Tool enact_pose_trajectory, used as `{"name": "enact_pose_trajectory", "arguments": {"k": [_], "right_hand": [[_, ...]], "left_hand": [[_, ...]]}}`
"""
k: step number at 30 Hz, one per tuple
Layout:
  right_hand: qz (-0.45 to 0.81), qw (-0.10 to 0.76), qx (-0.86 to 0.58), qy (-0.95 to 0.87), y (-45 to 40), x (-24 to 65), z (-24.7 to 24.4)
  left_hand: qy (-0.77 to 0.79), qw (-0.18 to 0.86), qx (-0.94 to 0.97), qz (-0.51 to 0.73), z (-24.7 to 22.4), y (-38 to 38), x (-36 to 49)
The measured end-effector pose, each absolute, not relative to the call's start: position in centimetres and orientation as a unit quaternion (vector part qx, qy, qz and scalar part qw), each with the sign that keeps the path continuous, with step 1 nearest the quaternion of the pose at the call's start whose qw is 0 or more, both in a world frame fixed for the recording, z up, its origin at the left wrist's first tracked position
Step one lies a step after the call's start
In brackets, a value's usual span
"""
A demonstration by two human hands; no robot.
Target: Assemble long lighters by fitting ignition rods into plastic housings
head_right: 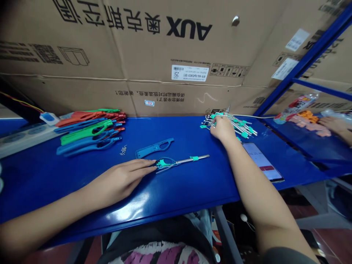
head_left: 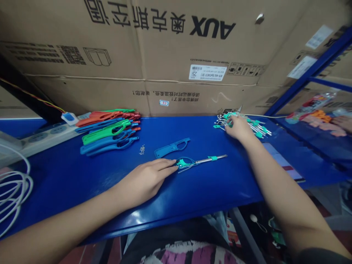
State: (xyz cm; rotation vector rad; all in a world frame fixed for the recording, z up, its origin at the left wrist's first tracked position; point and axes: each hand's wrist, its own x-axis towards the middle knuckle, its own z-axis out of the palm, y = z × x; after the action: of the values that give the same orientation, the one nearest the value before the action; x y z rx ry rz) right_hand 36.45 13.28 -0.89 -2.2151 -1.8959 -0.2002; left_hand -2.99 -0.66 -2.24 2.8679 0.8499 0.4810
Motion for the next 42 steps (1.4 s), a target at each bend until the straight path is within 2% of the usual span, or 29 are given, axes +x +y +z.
{"name": "enact_pose_trajectory", "arguments": {"k": [6,14,34,42], "right_hand": [[-0.013,0.066,-0.786,-0.615,13.3,37.8,0.2],[0.011,0.058,-0.768,-0.638,13.4,37.7,0.0],[-0.028,0.160,-0.661,-0.733,13.7,36.2,-1.4],[-0.008,0.196,-0.676,-0.710,14.1,34.9,-2.4]], "left_hand": [[0.283,0.055,0.945,0.157,-2.2,-0.6,-3.0],[0.274,0.045,0.946,0.167,-1.8,-0.5,-2.9],[0.276,0.039,0.946,0.165,-1.5,-0.4,-2.8],[0.275,0.034,0.947,0.162,-1.5,-0.5,-2.8]]}}
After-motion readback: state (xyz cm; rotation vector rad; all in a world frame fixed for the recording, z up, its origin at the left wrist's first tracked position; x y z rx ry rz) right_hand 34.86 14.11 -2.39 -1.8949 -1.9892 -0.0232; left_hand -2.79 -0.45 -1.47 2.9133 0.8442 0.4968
